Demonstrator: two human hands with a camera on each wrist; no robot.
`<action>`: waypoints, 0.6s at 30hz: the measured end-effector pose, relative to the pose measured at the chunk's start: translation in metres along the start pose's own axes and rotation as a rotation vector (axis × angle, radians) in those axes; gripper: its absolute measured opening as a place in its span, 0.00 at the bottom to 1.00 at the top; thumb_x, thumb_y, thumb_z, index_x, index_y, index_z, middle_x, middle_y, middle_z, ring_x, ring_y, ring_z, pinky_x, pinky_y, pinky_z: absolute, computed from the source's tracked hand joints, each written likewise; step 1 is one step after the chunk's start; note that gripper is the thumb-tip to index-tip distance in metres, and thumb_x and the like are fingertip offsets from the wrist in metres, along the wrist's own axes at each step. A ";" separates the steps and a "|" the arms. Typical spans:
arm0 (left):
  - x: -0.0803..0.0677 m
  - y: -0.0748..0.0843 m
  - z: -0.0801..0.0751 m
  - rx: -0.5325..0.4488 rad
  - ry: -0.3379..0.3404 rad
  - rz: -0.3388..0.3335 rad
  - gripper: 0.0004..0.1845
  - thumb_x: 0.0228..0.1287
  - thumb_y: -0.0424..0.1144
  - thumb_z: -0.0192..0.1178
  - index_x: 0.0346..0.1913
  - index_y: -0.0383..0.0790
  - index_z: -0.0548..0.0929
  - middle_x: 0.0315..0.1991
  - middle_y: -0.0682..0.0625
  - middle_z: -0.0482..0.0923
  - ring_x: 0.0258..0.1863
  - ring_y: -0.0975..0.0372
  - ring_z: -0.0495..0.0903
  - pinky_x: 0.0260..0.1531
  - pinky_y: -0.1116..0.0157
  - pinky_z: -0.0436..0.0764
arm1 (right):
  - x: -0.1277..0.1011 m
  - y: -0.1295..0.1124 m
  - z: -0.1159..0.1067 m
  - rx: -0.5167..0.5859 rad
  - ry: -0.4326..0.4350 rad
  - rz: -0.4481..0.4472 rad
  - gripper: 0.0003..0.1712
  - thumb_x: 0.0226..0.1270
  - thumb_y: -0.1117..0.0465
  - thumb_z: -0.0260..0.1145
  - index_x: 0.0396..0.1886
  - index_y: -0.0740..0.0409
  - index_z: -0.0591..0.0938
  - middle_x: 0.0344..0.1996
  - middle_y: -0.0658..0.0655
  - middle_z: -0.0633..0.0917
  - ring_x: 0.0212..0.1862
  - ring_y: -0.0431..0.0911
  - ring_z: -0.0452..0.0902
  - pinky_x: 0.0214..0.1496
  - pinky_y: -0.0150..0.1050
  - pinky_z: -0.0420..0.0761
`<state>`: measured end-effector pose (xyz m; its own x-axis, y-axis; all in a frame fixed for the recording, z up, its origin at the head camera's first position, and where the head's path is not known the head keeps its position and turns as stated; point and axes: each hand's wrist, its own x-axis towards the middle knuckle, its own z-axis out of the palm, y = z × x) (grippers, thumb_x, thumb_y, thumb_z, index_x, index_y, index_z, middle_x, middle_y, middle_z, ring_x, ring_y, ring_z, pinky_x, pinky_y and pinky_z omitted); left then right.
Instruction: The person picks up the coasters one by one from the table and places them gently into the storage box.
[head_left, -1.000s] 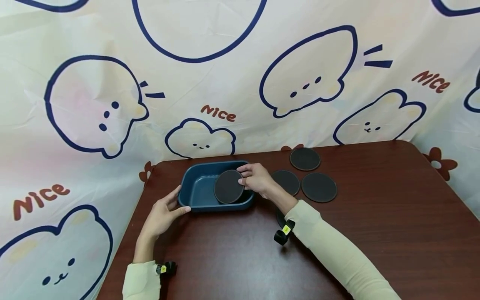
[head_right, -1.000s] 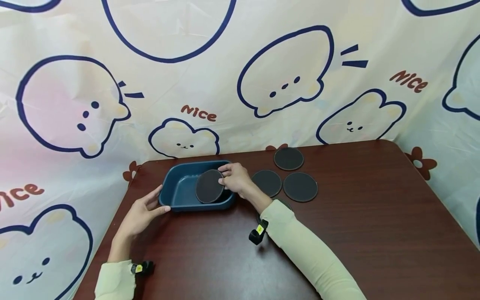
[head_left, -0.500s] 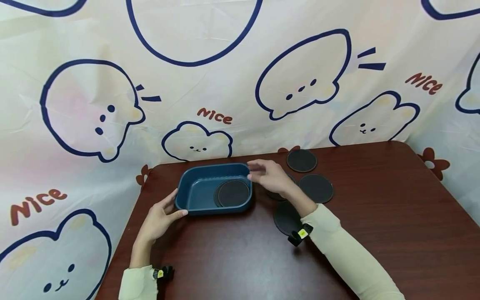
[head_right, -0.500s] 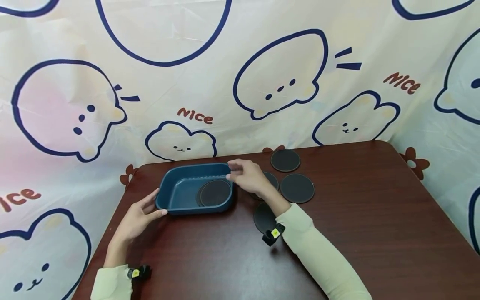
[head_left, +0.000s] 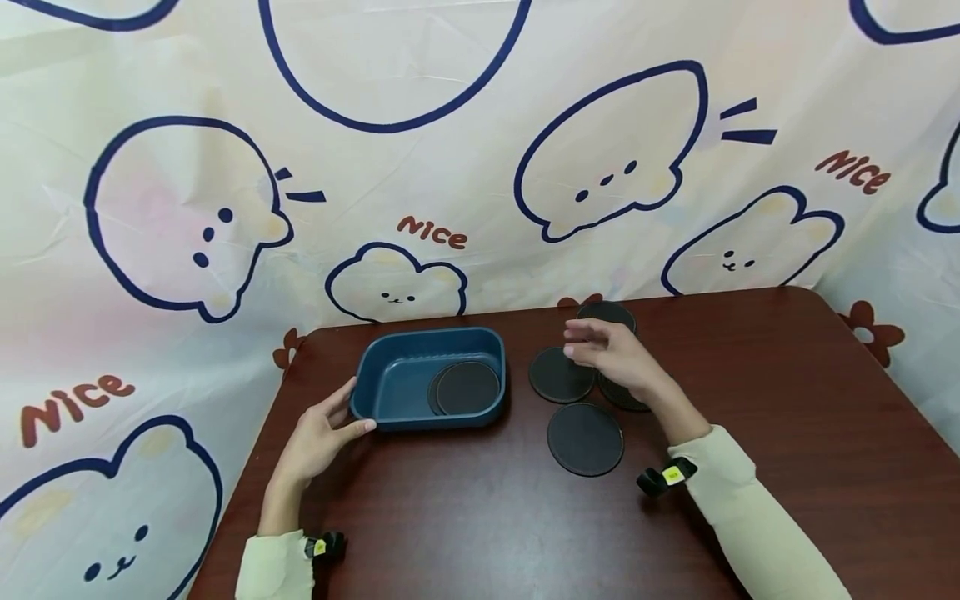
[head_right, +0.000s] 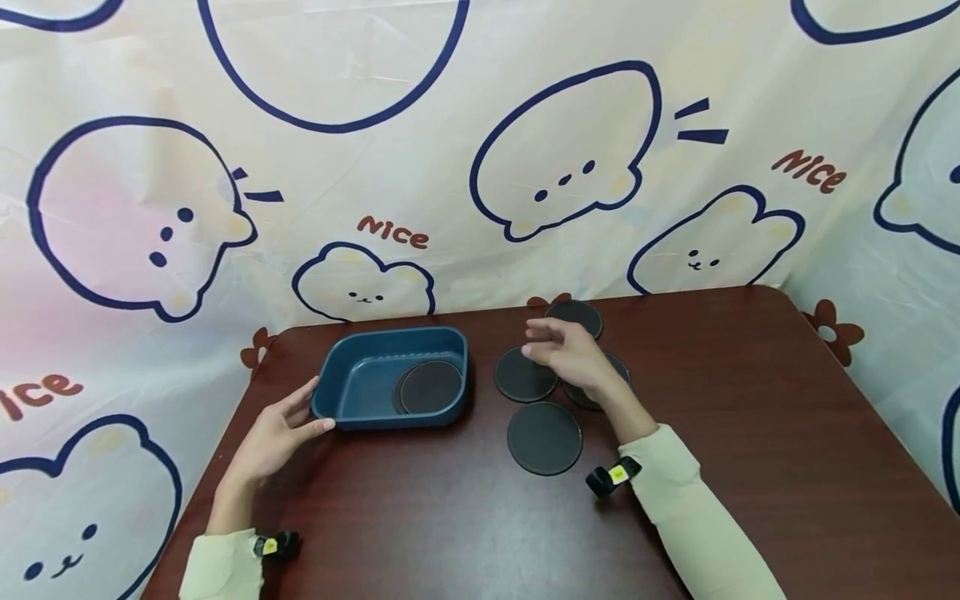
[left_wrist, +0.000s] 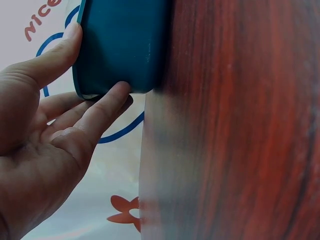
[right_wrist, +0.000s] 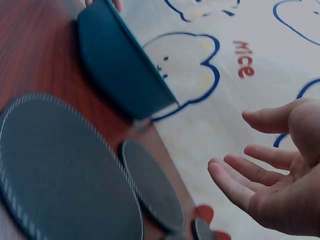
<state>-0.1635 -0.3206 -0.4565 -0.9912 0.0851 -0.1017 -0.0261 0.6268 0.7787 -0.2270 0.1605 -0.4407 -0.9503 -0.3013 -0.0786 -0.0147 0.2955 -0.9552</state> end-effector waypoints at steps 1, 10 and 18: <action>0.000 0.000 0.000 -0.001 0.002 0.001 0.46 0.75 0.41 0.69 0.88 0.43 0.55 0.82 0.32 0.63 0.76 0.40 0.73 0.66 0.45 0.79 | -0.002 0.004 -0.004 -0.002 0.007 0.000 0.36 0.81 0.56 0.67 0.82 0.58 0.68 0.77 0.67 0.75 0.74 0.61 0.78 0.71 0.55 0.82; 0.001 -0.001 0.000 0.006 0.006 0.021 0.46 0.75 0.40 0.69 0.87 0.41 0.55 0.82 0.32 0.63 0.76 0.39 0.73 0.66 0.43 0.79 | -0.019 0.034 -0.039 -0.131 0.084 -0.006 0.39 0.81 0.53 0.67 0.83 0.61 0.66 0.76 0.68 0.75 0.75 0.62 0.77 0.71 0.52 0.82; 0.002 -0.001 0.001 -0.009 0.001 0.011 0.46 0.75 0.40 0.69 0.87 0.41 0.55 0.82 0.32 0.63 0.76 0.38 0.72 0.67 0.44 0.78 | -0.031 0.050 -0.066 -0.267 0.132 0.000 0.42 0.79 0.52 0.70 0.84 0.60 0.65 0.77 0.69 0.74 0.77 0.65 0.72 0.74 0.64 0.76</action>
<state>-0.1656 -0.3209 -0.4582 -0.9916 0.0912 -0.0920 -0.0160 0.6187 0.7854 -0.2186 0.2447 -0.4674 -0.9823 -0.1856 -0.0237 -0.0795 0.5288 -0.8450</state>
